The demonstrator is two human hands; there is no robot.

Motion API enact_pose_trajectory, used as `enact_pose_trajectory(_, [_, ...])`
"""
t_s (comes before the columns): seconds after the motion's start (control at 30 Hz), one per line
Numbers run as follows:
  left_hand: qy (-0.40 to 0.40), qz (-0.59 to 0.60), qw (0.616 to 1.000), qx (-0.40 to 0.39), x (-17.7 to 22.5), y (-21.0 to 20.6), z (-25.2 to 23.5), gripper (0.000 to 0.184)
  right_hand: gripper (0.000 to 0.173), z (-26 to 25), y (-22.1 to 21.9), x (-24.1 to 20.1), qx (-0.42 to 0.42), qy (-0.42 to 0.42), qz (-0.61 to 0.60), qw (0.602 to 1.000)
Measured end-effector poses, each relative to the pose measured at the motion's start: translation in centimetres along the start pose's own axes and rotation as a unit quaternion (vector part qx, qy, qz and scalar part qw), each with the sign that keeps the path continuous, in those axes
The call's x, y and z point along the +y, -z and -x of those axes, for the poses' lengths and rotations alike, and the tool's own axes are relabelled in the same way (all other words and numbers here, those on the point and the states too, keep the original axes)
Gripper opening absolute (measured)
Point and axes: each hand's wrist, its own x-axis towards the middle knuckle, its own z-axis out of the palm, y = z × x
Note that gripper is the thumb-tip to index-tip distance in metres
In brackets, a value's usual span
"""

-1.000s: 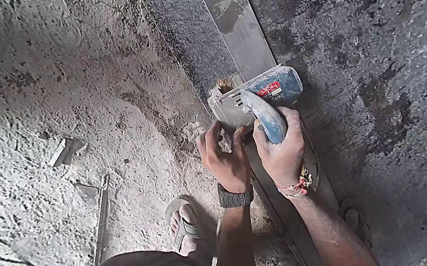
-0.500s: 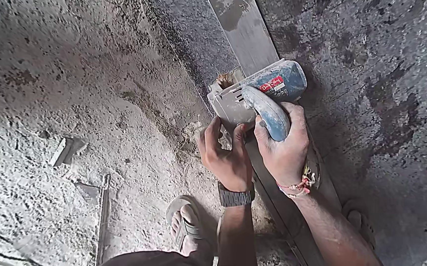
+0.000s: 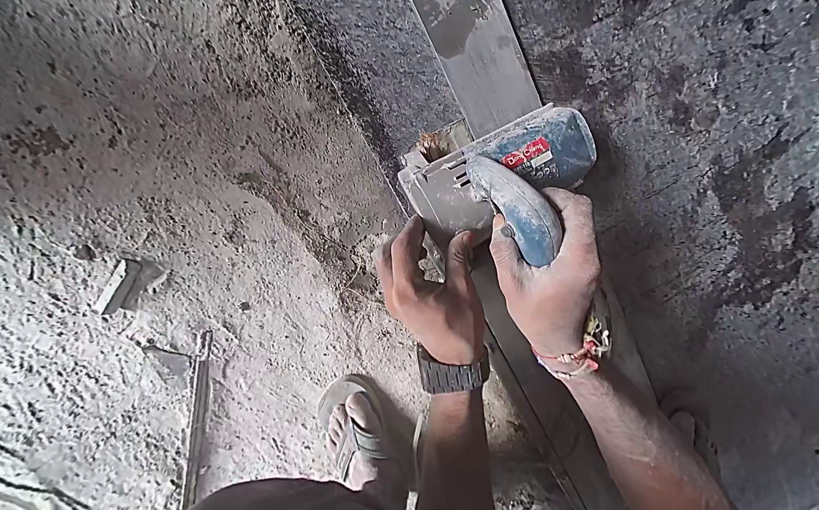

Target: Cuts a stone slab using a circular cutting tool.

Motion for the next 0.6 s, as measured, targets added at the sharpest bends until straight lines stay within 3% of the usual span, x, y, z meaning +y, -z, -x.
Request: enact_pose_trajectory(0.6, [0.004, -0.013, 1.000, -0.006, 0.4, -0.1, -1.5, 0.047, 0.042, -1.2, -0.8, -0.7, -0.002, -0.001, 0.008, 1.000])
